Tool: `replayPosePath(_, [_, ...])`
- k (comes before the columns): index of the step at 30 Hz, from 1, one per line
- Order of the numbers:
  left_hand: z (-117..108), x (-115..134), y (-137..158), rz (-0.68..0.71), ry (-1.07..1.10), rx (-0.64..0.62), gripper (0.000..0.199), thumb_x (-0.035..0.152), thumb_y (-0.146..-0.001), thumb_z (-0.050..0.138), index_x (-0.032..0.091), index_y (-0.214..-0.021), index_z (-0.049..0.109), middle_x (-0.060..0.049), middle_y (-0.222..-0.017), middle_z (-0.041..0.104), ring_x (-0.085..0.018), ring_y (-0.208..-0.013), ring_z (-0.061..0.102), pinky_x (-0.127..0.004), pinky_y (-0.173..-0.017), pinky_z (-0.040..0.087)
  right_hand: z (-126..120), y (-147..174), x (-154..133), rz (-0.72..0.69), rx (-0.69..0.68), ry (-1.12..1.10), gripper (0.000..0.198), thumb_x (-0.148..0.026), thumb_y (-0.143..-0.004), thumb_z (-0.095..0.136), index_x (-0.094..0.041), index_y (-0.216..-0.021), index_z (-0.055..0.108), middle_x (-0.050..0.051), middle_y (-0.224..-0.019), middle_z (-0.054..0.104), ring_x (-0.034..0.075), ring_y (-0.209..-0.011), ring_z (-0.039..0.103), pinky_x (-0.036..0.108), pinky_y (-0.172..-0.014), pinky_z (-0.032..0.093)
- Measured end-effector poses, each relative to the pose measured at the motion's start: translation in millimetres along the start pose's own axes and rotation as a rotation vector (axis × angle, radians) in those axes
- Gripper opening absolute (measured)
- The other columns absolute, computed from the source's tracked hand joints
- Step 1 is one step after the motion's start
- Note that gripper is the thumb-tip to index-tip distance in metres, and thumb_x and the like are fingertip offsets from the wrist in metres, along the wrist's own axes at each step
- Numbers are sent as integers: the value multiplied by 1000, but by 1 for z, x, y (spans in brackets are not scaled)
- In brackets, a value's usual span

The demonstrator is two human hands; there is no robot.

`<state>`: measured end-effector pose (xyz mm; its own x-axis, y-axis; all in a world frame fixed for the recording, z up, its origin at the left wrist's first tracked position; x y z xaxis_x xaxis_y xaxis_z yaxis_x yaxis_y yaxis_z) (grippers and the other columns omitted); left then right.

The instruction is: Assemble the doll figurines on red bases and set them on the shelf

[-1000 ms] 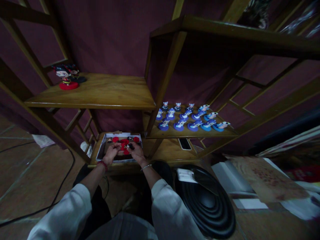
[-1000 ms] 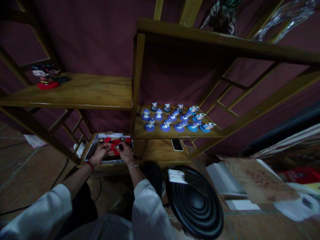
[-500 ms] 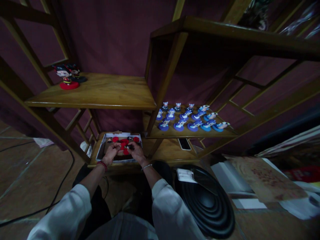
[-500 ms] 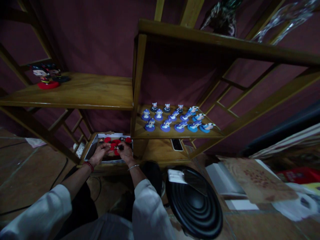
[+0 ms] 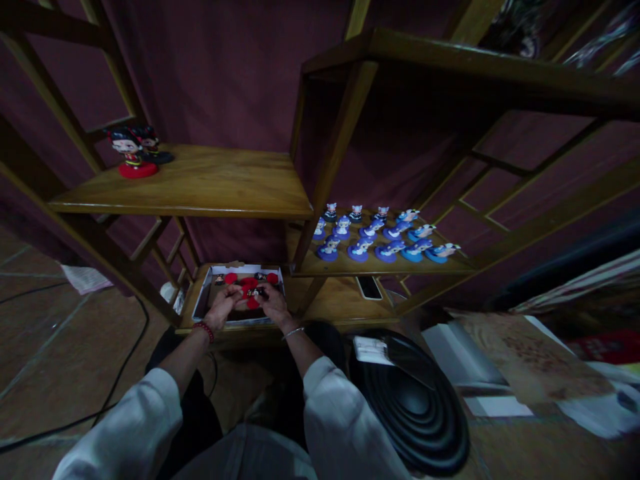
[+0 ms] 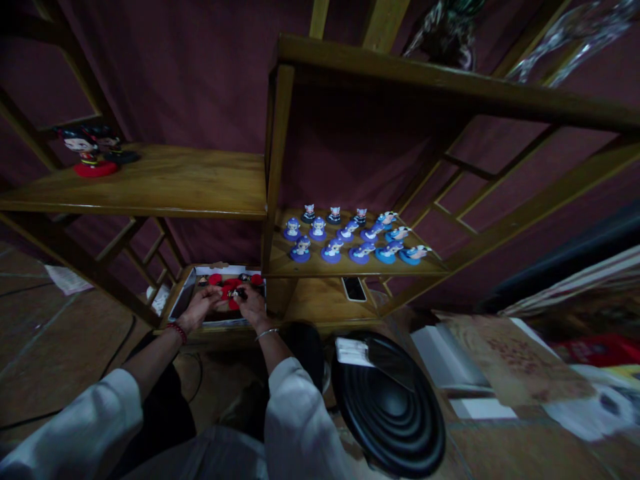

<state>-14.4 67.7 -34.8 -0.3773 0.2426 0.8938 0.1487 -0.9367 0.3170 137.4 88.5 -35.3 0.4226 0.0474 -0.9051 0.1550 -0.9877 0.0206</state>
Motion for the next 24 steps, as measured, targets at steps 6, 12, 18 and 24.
replayPosePath(6, [-1,0,0,-8,-8,-12,16,15,-58,71,13,-69,59,2,-72,56,-11,-71,56,-33,-77,50,0,-1,2,45,-34,-94,27,-17,-74,54,-24,-99,53,-3,-84,62,10,-69,60,19,-57,51])
replayPosePath(12, [0,0,1,-4,-10,-21,18,16,-57,72,13,-70,60,3,-70,55,-10,-70,55,-34,-78,51,2,-3,9,70,-29,-116,27,-18,-74,55,-27,-100,54,-4,-89,62,9,-68,61,19,-54,52])
replayPosePath(18, [1,1,1,5,-10,-33,21,19,-56,73,14,-70,59,3,-69,56,-10,-69,55,-34,-77,51,6,-4,12,74,-47,-144,28,-21,-76,53,-28,-103,54,-3,-91,63,9,-65,61,19,-54,51])
replayPosePath(24, [4,3,4,-9,-17,-55,25,17,-55,74,14,-76,61,0,-78,60,-13,-75,58,-34,-79,51,3,-2,7,75,-25,-115,28,-20,-74,55,-28,-101,57,-4,-86,64,10,-66,61,21,-56,52])
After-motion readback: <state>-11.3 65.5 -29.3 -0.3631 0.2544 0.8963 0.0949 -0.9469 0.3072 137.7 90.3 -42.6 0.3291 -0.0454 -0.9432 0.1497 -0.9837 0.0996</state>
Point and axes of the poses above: each hand's wrist, its own y-axis away from the middle knuckle, its own z-axis out of the palm, x = y × z, the point moved 6 cm from there along -y, towards the middle knuckle
